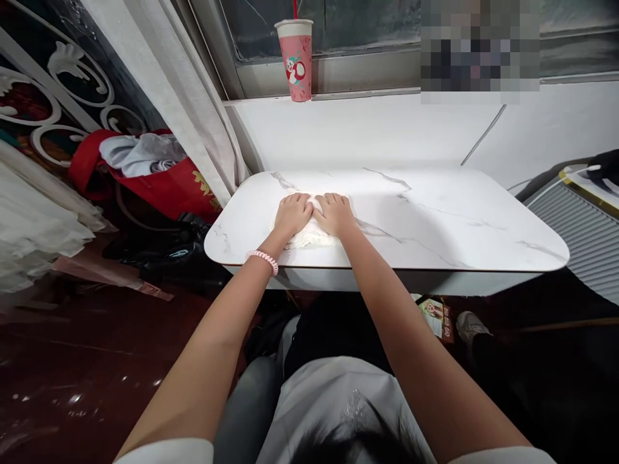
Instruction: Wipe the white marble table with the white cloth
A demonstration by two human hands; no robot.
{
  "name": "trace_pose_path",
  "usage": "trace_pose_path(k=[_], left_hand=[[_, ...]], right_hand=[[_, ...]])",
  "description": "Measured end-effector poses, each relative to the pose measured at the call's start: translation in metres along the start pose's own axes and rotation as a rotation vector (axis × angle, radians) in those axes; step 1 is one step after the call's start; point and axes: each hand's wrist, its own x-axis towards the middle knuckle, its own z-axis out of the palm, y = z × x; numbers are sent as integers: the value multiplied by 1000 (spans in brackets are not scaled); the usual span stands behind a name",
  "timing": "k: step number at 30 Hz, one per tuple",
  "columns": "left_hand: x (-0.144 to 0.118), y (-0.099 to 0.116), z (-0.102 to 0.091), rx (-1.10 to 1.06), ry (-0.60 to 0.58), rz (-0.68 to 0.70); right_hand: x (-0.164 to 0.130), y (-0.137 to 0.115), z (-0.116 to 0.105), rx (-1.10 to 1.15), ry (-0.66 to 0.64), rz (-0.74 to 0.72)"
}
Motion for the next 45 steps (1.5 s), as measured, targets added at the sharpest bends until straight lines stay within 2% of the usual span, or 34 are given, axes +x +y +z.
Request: trace_pose_path(k=[6,9,12,20,27,36,41,45], left_hand=[[-39,37,-1,83,34,-52],[-42,50,-1,111,37,-47],[-34,61,2,119,35,-59],[18,76,22,63,17,-20],[78,68,42,-5,42,33],[151,56,63,-9,34,3],[177,54,73,12,60,16],[187,57,80,43,83,8]], right_hand=[[-39,10,-18,-1,-28,-110],[-45,18,-24,9,-31,-101],[-43,28,-26,21,-37,-72],[-15,72,-23,2,-14,-17],[31,103,-15,-25,8,48],[98,139,2,42,42,76],[120,157,7,40,44,55],[127,164,9,3,30,34]])
